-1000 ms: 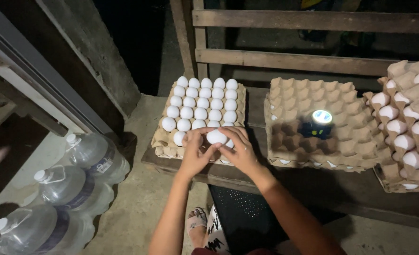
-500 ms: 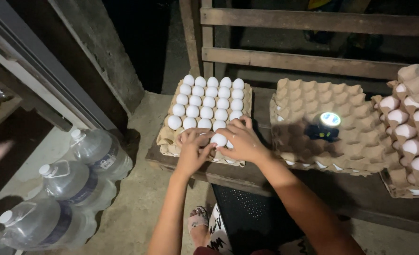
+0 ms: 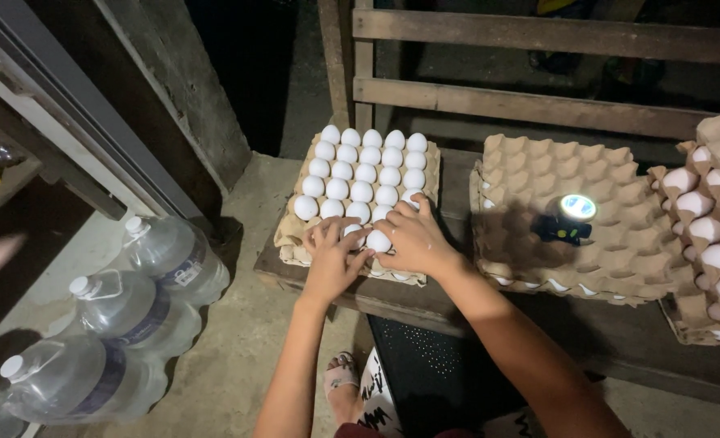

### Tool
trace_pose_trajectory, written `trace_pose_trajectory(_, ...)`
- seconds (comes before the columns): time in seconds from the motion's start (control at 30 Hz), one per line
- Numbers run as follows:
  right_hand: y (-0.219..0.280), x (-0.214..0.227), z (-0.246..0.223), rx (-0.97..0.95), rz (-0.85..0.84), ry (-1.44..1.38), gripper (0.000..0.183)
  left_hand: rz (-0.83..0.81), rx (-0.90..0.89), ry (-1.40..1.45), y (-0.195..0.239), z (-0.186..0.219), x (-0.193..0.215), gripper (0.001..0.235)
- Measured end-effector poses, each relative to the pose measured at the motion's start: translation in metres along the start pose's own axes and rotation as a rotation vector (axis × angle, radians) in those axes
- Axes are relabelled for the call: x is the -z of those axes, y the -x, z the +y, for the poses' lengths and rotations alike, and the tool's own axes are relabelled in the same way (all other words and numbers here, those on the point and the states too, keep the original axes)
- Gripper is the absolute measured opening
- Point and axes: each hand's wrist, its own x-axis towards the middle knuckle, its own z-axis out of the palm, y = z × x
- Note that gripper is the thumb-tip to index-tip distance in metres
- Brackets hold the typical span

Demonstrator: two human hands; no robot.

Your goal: Checking the development or quality of eggs by placing them over a light source and then sorting them into trays.

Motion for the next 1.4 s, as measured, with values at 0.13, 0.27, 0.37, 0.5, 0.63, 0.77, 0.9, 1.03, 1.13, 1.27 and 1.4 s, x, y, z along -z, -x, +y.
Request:
trace_pose_trajectory(0.13, 0.001, -0.001, 0.0, 0.003, 0.01, -0.004, 0.05, -0.009, -0.004, -0.021, 0.0, -0.001, 0.002, 0.042)
trace_pose_trajectory(0.27, 0.002, 0.001, -0.002, -0.026, 0.003, -0.009, 0.051, -0.023, 0.006, -0.057, -0.001, -0.006, 0.003, 0.049)
trace_pose_trajectory(0.37, 0.003, 0.0, -0.003, -0.028, 0.023, -0.006, 0.051, -0.023, 0.011, -0.076, -0.002, -0.009, 0.005, 0.056)
trace_pose_trajectory(0.5, 0.005, -0.002, -0.002, -0.03, 0.04, -0.009, 0.052, -0.025, -0.01, -0.134, -0.002, -0.011, 0.008, 0.061)
trace_pose_trajectory(0.63, 0.005, -0.003, -0.004, -0.043, 0.028, 0.002, 0.057, -0.027, -0.014, -0.148, -0.003, -0.015, 0.009, 0.06)
trace_pose_trajectory(0.77, 0.003, -0.007, -0.008, -0.029, 0.067, 0.01, 0.067, -0.042, 0.041, -0.067, -0.007, -0.013, 0.013, 0.054)
trace_pose_trajectory(0.9, 0.001, -0.005, -0.014, -0.027, 0.162, -0.077, 0.076, 0.053, 0.159, 0.056, -0.01, -0.012, 0.013, 0.055)
trace_pose_trajectory(1.03, -0.004, 0.001, -0.024, -0.02, 0.256, -0.187, 0.078, 0.133, 0.296, 0.376, -0.007, -0.027, -0.006, 0.055)
trace_pose_trajectory(1.13, -0.006, -0.01, -0.023, -0.096, 0.272, -0.483, 0.062, 0.15, 0.349, 0.549, -0.01, -0.023, -0.008, 0.055)
trace_pose_trajectory(1.27, -0.011, -0.008, -0.024, 0.0, 0.378, -0.539, 0.047, 0.069, 0.38, 0.584, -0.012, -0.024, 0.005, 0.051)
trace_pose_trajectory(1.4, -0.023, -0.001, -0.016, -0.107, 0.206, -0.679, 0.048, 0.105, 0.258, 0.58, -0.006, -0.047, 0.023, 0.032)
